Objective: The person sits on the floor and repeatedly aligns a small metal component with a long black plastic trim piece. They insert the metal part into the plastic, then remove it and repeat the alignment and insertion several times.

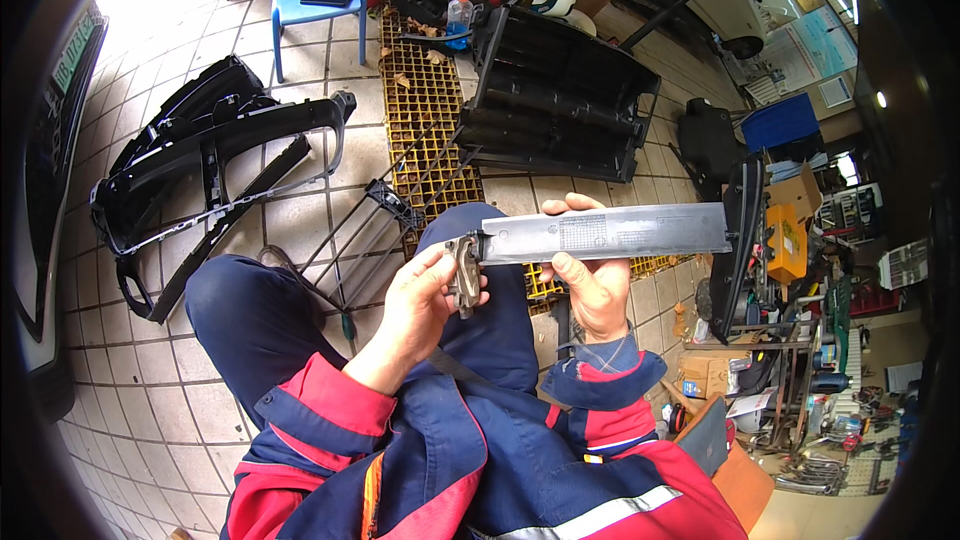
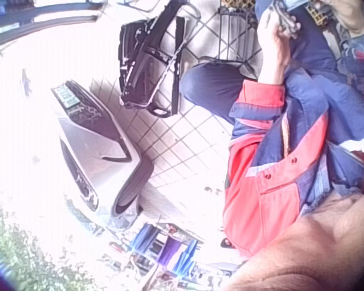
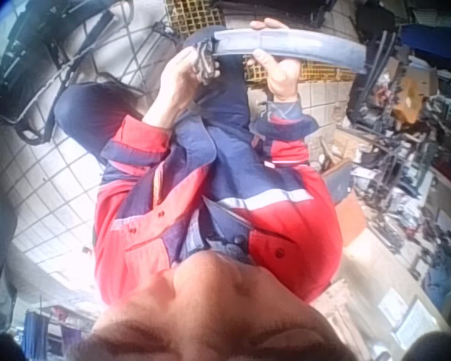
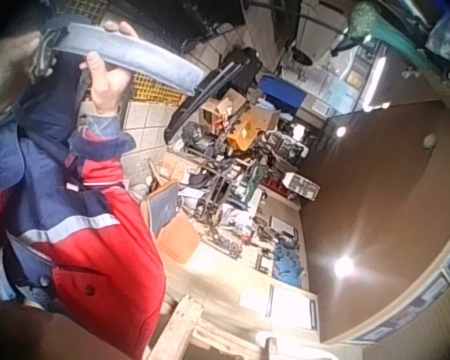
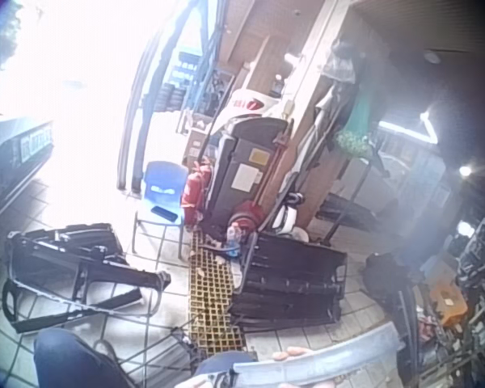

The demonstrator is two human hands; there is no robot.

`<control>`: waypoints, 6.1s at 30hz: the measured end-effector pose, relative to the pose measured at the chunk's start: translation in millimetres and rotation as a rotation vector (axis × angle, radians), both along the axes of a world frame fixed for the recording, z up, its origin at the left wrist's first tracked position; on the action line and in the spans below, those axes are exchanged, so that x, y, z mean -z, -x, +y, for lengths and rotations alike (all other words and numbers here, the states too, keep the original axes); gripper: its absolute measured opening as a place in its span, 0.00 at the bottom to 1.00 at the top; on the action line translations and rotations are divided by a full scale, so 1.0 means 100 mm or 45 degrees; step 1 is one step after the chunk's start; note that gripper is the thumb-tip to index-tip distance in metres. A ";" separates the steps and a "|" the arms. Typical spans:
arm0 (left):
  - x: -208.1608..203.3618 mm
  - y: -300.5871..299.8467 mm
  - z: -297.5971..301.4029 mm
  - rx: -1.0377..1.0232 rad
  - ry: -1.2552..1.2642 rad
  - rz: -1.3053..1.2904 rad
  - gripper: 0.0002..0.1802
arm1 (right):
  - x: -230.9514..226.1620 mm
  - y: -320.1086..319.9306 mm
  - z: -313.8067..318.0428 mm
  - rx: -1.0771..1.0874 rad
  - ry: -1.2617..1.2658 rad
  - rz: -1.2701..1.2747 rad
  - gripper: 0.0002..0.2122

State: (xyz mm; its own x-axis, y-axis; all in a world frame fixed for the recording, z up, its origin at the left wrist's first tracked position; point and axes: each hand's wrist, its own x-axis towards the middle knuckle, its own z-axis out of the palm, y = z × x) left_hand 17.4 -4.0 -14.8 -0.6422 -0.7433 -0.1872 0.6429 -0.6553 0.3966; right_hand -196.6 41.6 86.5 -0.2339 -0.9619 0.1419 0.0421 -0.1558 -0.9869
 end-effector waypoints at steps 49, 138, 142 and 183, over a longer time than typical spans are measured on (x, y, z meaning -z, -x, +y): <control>-0.02 0.00 0.01 -0.097 -0.086 0.138 0.28 | -0.11 -0.05 -0.06 -0.051 0.071 0.064 0.32; -0.04 0.02 0.00 -0.131 0.024 0.063 0.23 | 0.01 -0.01 0.02 -0.009 0.037 -0.125 0.25; -0.04 0.03 0.00 -0.146 0.024 0.049 0.24 | 0.05 0.03 0.00 0.011 0.059 -0.097 0.26; -0.03 0.02 -0.02 0.004 -0.095 0.256 0.20 | 0.01 0.10 -0.01 0.094 -0.032 -0.441 0.26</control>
